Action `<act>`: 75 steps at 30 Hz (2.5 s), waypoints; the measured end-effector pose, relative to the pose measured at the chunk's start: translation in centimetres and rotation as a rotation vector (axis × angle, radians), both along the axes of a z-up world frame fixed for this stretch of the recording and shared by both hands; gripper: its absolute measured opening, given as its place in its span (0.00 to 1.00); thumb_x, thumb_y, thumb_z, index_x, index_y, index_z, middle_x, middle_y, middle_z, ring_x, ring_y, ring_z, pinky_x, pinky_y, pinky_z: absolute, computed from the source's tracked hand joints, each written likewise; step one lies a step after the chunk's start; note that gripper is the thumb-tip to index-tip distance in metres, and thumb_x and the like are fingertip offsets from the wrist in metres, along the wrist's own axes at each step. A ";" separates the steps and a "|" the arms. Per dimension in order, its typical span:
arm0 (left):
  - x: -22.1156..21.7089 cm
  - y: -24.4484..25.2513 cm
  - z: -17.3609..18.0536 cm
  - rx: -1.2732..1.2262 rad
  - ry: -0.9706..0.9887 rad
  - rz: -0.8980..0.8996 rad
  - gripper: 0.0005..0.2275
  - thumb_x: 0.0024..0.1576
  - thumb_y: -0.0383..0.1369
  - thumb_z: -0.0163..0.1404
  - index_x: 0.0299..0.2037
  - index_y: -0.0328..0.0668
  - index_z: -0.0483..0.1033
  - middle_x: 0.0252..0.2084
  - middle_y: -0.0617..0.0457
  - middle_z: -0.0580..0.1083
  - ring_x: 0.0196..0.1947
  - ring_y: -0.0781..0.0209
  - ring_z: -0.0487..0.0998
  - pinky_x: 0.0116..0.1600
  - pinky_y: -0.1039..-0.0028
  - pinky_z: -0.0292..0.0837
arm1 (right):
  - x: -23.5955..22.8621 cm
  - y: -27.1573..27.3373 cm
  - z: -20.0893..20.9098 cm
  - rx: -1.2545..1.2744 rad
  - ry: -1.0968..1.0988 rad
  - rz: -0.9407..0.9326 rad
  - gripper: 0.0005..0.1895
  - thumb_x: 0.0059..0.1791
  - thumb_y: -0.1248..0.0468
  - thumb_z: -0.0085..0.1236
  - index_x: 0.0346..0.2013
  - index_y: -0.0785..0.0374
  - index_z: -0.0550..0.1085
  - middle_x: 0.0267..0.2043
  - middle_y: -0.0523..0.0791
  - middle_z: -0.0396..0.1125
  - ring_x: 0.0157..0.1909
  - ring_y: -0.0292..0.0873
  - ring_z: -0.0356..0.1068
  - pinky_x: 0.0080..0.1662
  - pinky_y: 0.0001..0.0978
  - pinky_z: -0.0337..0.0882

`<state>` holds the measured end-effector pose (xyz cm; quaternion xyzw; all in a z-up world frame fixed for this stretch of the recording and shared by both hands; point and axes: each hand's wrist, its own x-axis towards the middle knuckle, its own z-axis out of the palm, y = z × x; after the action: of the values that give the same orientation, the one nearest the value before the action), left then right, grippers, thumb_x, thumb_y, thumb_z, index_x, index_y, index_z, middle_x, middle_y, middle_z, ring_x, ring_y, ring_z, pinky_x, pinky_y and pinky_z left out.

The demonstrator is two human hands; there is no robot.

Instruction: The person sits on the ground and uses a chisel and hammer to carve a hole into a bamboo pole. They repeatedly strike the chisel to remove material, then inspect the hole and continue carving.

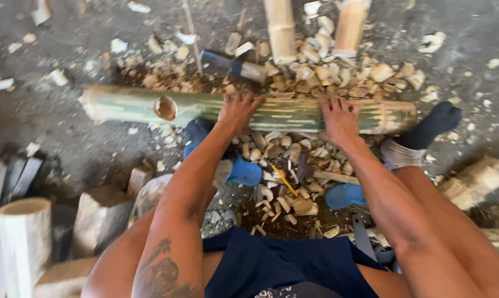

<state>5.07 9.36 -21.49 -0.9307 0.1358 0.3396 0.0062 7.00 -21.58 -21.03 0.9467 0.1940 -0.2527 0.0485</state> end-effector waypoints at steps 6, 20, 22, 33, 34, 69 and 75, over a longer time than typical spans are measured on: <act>-0.8 -0.3 -0.3 0.061 -0.137 0.038 0.57 0.42 0.39 0.70 0.77 0.64 0.37 0.76 0.46 0.51 0.75 0.37 0.49 0.72 0.34 0.41 | -3.1 4.1 0.7 0.266 -0.197 -0.003 0.51 0.35 0.54 0.75 0.68 0.57 0.60 0.68 0.53 0.56 0.69 0.56 0.53 0.60 0.59 0.55; -1.5 -3.0 -2.8 -0.035 -0.196 0.185 0.39 0.56 0.24 0.51 0.75 0.66 0.44 0.76 0.48 0.51 0.76 0.44 0.47 0.72 0.32 0.33 | -18.2 6.6 -10.6 0.097 0.293 -0.059 0.09 0.47 0.63 0.54 0.38 0.62 0.79 0.39 0.53 0.75 0.41 0.54 0.77 0.45 0.48 0.77; -1.6 -2.8 -2.8 -0.050 -0.159 0.192 0.40 0.56 0.24 0.52 0.76 0.66 0.44 0.77 0.49 0.51 0.77 0.45 0.46 0.74 0.34 0.32 | -17.8 5.9 -9.2 0.155 0.356 -0.133 0.11 0.49 0.60 0.53 0.43 0.61 0.75 0.37 0.53 0.75 0.40 0.54 0.77 0.46 0.48 0.77; -2.8 -6.3 -1.3 -0.110 -0.146 0.163 0.41 0.54 0.36 0.59 0.75 0.62 0.45 0.79 0.53 0.43 0.79 0.47 0.39 0.76 0.44 0.40 | -11.5 1.6 3.6 1.398 0.013 -0.521 0.12 0.53 0.65 0.50 0.51 0.59 0.66 0.41 0.42 0.71 0.40 0.34 0.71 0.40 0.27 0.72; -2.9 -6.6 -1.7 -0.117 -0.146 0.154 0.40 0.54 0.36 0.59 0.75 0.62 0.46 0.79 0.53 0.44 0.79 0.47 0.40 0.76 0.45 0.41 | -11.5 1.4 4.1 1.554 0.141 -0.605 0.16 0.53 0.64 0.45 0.57 0.56 0.65 0.45 0.39 0.73 0.44 0.31 0.74 0.40 0.24 0.75; -0.2 -9.6 1.1 -0.115 -0.076 0.205 0.47 0.45 0.31 0.66 0.74 0.56 0.48 0.74 0.41 0.54 0.76 0.40 0.48 0.75 0.35 0.37 | -4.7 -0.5 -6.2 1.027 -0.301 -0.041 0.08 0.42 0.71 0.61 0.25 0.64 0.68 0.25 0.52 0.68 0.30 0.52 0.71 0.34 0.41 0.70; 1.3 -9.7 1.1 -0.075 0.047 0.184 0.51 0.43 0.39 0.68 0.75 0.56 0.45 0.74 0.39 0.51 0.75 0.39 0.47 0.74 0.35 0.35 | -3.3 -1.2 -8.2 1.471 0.108 -0.704 0.07 0.53 0.70 0.55 0.33 0.64 0.66 0.31 0.46 0.73 0.32 0.37 0.69 0.35 0.31 0.69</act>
<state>6.34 -0.37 -20.40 -0.9305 0.0626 0.3553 -0.0630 3.70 -22.75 -29.24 0.7284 0.0033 -0.1064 -0.6768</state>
